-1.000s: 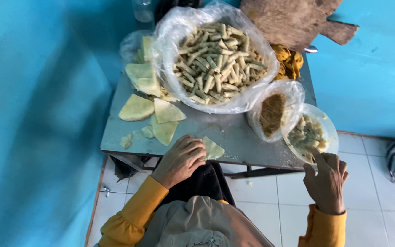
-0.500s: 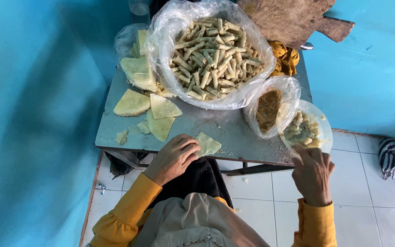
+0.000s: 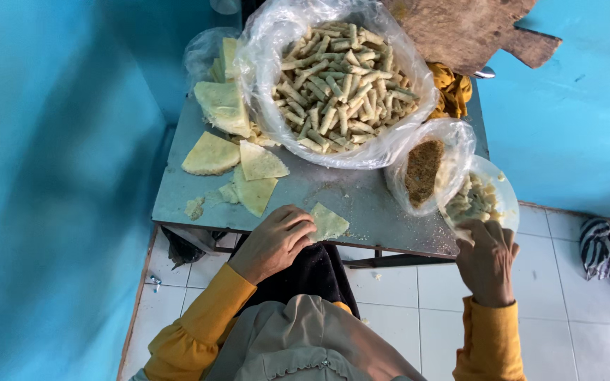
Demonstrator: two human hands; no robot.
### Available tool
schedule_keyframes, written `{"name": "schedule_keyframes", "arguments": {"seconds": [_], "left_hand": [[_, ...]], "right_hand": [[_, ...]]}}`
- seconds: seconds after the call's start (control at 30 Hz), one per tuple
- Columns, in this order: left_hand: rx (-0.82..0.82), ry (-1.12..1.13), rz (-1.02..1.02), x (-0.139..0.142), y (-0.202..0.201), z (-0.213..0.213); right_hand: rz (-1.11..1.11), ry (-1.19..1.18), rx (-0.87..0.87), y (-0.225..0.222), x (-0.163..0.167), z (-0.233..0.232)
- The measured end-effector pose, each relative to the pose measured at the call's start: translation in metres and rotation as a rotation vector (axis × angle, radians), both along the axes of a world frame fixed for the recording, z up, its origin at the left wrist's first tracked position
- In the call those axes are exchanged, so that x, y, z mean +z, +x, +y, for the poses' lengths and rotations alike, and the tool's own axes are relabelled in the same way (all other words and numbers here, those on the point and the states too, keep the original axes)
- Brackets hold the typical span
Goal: The person sits at a small table and tears small pieces from flat dough sheets, then rolls each piece between their palms into a short cylinder and places it into a large plastic-lined bowl filled with similar rolled dough pieces. A bowl of brown powder sits beside the work area.
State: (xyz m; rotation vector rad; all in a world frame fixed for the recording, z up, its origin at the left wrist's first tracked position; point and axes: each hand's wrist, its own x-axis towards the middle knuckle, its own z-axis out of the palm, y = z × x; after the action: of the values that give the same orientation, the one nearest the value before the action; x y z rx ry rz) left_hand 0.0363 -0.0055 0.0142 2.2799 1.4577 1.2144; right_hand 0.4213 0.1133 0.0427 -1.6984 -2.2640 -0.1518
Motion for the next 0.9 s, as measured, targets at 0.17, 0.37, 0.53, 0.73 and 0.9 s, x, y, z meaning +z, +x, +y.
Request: {"name": "schedule_keyframes", "arguments": {"seconds": [0.17,0.37,0.53,0.73,0.9], "left_hand": [[-0.015,0.113,0.037,-0.005,0.000,-0.001],[-0.019,0.153,-0.022,-0.010,0.000,-0.003],[0.014,0.157,0.008,-0.011,0.004,-0.002],[0.008,0.135,-0.011,-0.010,0.002,-0.002],[-0.018,0.121,-0.010,-0.007,-0.001,-0.002]], "right_hand": [[0.254,0.166,0.472,-0.061,0.022,-0.020],[0.097,-0.014,0.719,-0.162,0.013,-0.026],[-0.182,0.126,0.765,-0.181,0.015,-0.024],[-0.226,0.119,0.646,-0.179,0.010,-0.041],[-0.029,-0.124,0.675,-0.154,0.006,-0.041]]}}
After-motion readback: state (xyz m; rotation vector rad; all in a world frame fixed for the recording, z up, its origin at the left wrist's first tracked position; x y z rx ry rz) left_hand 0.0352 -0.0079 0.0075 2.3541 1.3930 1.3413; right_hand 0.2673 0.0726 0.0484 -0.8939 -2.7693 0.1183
